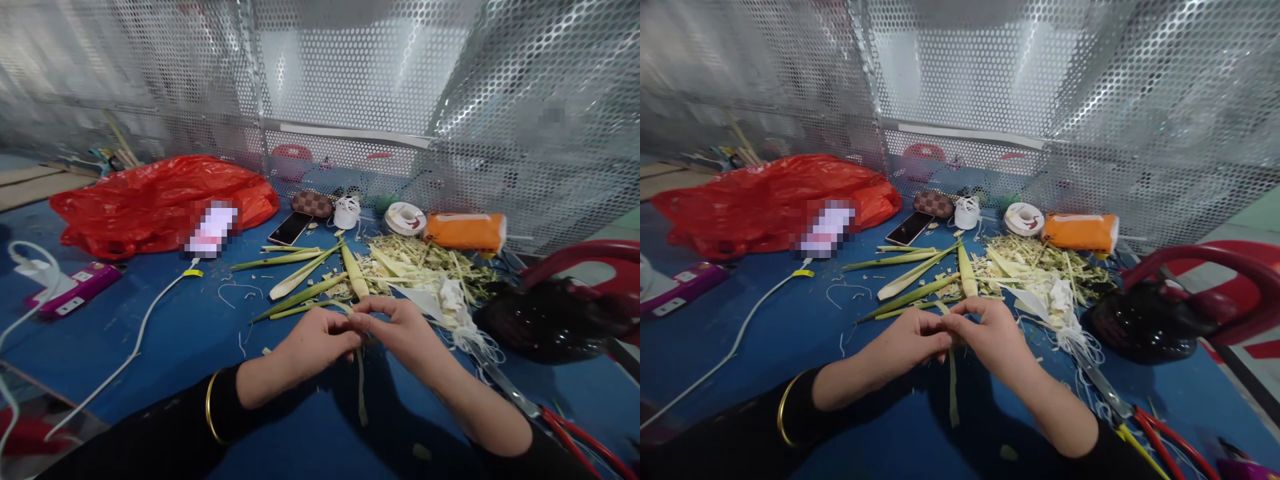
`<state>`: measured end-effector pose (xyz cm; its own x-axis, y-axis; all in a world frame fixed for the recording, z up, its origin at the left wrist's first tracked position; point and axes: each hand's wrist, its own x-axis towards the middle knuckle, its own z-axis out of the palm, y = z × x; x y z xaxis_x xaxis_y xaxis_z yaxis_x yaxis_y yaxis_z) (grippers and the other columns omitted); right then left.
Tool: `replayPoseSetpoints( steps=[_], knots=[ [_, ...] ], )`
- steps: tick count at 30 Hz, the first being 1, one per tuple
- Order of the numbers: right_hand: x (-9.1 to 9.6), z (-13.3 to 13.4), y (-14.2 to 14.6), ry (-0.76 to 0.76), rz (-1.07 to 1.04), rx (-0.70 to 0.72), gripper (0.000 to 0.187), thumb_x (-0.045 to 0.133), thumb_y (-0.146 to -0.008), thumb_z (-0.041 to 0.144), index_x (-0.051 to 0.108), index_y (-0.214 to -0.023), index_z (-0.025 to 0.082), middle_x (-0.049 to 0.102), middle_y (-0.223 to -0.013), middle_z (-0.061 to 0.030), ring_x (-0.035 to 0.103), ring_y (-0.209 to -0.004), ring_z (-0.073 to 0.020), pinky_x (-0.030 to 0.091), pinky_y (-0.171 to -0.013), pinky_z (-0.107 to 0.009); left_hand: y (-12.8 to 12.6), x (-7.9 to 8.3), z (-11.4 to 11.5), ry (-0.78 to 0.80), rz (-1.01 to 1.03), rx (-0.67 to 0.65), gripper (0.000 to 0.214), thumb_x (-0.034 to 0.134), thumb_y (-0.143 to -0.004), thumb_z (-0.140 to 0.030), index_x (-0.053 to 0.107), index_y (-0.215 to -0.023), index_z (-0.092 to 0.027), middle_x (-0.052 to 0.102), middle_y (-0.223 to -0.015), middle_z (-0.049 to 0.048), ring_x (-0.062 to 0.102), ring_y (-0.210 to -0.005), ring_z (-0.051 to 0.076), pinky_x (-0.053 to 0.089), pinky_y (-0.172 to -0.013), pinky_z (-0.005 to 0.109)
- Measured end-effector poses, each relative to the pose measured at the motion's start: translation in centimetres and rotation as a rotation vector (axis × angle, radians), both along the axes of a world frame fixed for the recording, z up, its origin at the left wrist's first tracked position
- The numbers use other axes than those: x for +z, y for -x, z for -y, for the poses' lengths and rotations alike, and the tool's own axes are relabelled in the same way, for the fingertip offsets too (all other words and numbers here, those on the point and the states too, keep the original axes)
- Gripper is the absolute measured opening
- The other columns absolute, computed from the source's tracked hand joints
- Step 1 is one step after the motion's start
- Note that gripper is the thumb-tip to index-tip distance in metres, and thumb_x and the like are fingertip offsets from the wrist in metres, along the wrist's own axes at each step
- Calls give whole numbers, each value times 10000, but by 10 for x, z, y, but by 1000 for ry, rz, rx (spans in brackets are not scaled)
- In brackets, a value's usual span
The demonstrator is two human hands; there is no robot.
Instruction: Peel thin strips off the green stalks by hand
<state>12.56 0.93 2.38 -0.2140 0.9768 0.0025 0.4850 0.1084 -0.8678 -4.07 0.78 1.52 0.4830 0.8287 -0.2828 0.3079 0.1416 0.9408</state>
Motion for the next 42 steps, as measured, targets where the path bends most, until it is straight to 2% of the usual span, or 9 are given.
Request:
replayPoseSetpoints(
  steps=[4,10,15,18,23,25,30,36,42],
  knots=[
    [-6,2,6,16,-157,-133,185,632,-730,329,627,-611,187,625,-602,5,544,-595,-151,405,-584,-279,-1,3,1,9,0,14,268,564,-756,-299,593,-528,-161,528,-490,-22,386,-444,84,268,-470,227],
    [-11,5,6,-352,-22,-147,170,580,-818,253,601,-655,208,641,-700,-18,593,-713,-187,456,-703,-329,1,7,-1,143,134,-29,274,635,-748,-351,630,-557,-155,586,-535,-10,426,-441,75,312,-475,219],
    [5,5,-9,-875,91,-363,167,548,-881,206,634,-1024,205,639,-1085,-103,556,-1090,-248,387,-988,-427,5,5,-7,358,494,238,244,715,-747,-373,664,-739,-134,554,-575,-28,435,-480,43,281,-471,174],
    [11,5,-14,-895,16,-552,179,561,-876,248,623,-1037,198,637,-1045,-95,580,-1037,-245,418,-951,-408,7,2,-11,443,732,308,240,739,-745,-337,651,-838,-134,527,-582,-39,435,-482,34,290,-471,158],
    [2,2,-4,-263,-129,-105,195,560,-859,363,671,-841,204,692,-814,-41,640,-790,-213,498,-732,-326,7,0,-13,461,860,264,227,740,-758,-304,609,-840,-137,484,-567,-56,420,-452,29,300,-453,160],
    [-2,3,2,-159,-170,-7,194,569,-855,352,663,-778,202,678,-736,-20,627,-732,-192,488,-700,-304,7,0,-13,466,852,229,212,719,-779,-306,590,-811,-142,480,-555,-56,419,-438,30,295,-441,159],
    [-5,6,7,-279,-108,-54,218,557,-853,309,624,-675,205,647,-657,-11,593,-648,-173,461,-627,-286,9,-1,-11,433,780,140,271,699,-776,-399,611,-819,-146,594,-596,-2,525,-443,77,344,-420,182],
    [-14,1,4,-681,118,21,167,487,-883,178,593,-765,232,656,-681,6,615,-668,-167,411,-939,-411,11,3,-11,495,724,170,285,786,-697,-334,645,-829,-125,646,-683,8,552,-450,51,370,-407,143],
    [-19,-1,2,-826,282,49,163,462,-920,135,568,-846,234,679,-762,-7,642,-739,-160,345,-1002,-432,10,5,-12,559,765,170,222,783,-708,-250,651,-833,-123,647,-652,-2,494,-391,19,363,-385,114]
  ],
)
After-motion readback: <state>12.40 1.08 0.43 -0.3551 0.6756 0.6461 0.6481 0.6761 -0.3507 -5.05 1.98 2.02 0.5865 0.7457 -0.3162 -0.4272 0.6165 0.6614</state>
